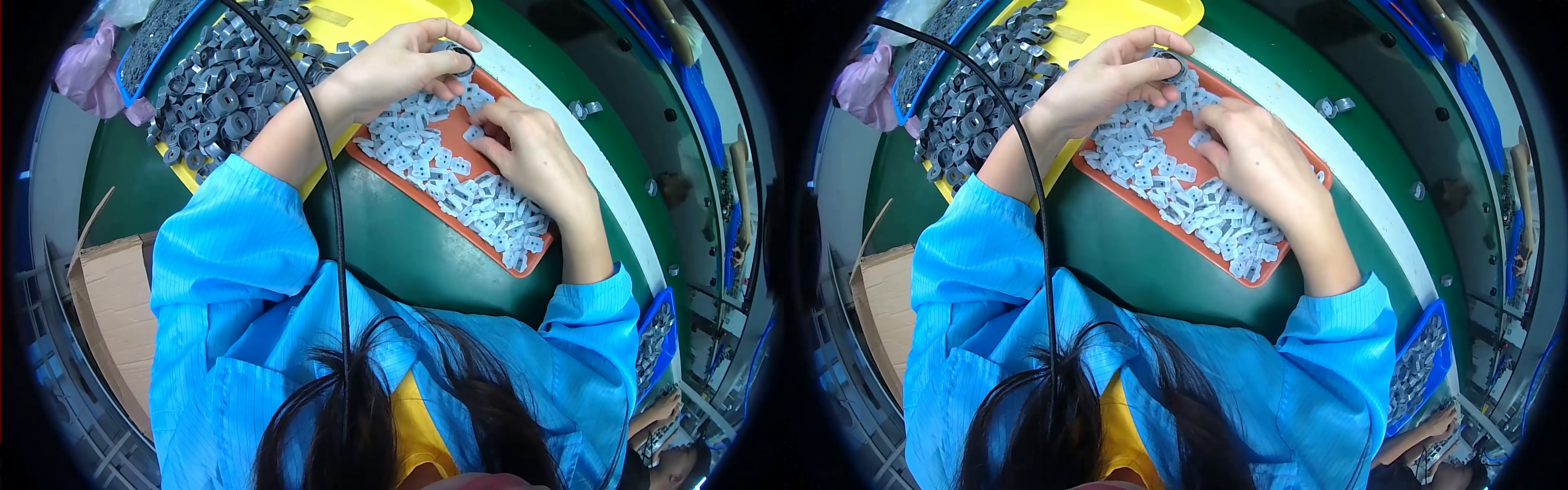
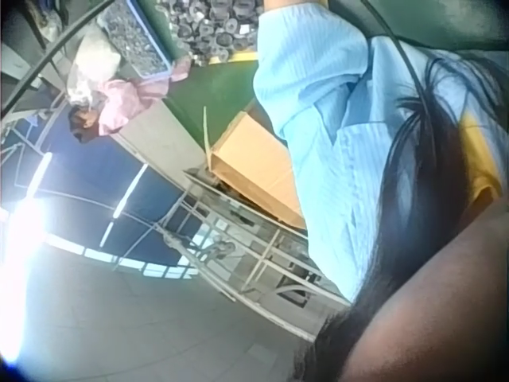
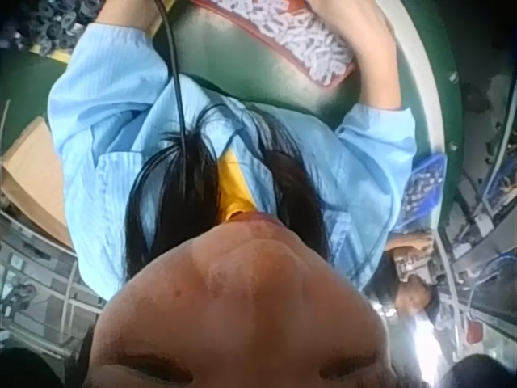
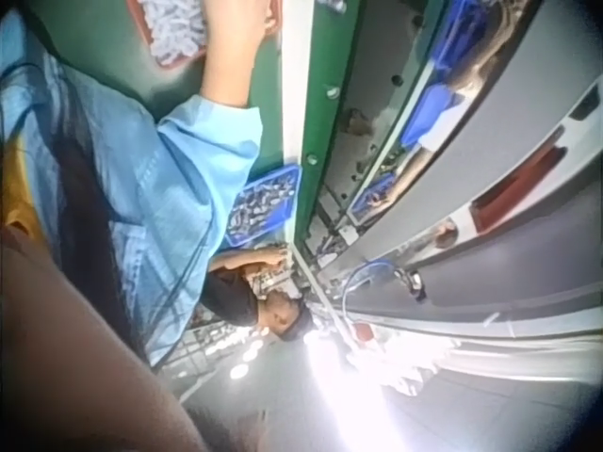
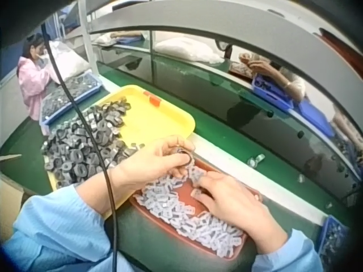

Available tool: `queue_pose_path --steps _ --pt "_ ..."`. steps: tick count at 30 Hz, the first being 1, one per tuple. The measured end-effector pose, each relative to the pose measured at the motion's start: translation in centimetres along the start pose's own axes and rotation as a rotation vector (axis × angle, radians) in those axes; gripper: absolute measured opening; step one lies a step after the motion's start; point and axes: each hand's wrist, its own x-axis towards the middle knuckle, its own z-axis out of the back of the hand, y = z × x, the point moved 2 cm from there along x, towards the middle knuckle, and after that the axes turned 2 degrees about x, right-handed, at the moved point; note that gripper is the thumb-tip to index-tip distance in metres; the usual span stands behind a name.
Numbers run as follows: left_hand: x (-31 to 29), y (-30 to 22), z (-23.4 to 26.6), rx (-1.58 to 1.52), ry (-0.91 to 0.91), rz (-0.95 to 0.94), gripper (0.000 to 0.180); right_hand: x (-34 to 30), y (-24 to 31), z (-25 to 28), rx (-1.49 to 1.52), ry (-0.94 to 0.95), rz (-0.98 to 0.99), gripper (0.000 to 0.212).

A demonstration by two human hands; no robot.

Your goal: The person assembles small plastic housings by hand, inserting white plastic components into them at an industrial workbench.

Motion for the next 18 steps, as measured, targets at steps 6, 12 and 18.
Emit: queue_pose_path --steps 6,12,18 --pt "-0.1 -0.2 -0.4 0.112 0.003 -0.025 0.032 -0.1 0.5 0.6 0.042 -0.078 -0.064 0.017" --pt "-0.2 -0.2 -1.0 0.502 -0.071 -0.180 0.035 -0.4 0.8 0.2 -0.113 -0.071 0.070 0.013" --pt "0.0 0.0 -1.8 0.555 -0.089 -0.289 0.035 0.7 -1.0 2.9 0.645 -0.213 -0.137 0.013"
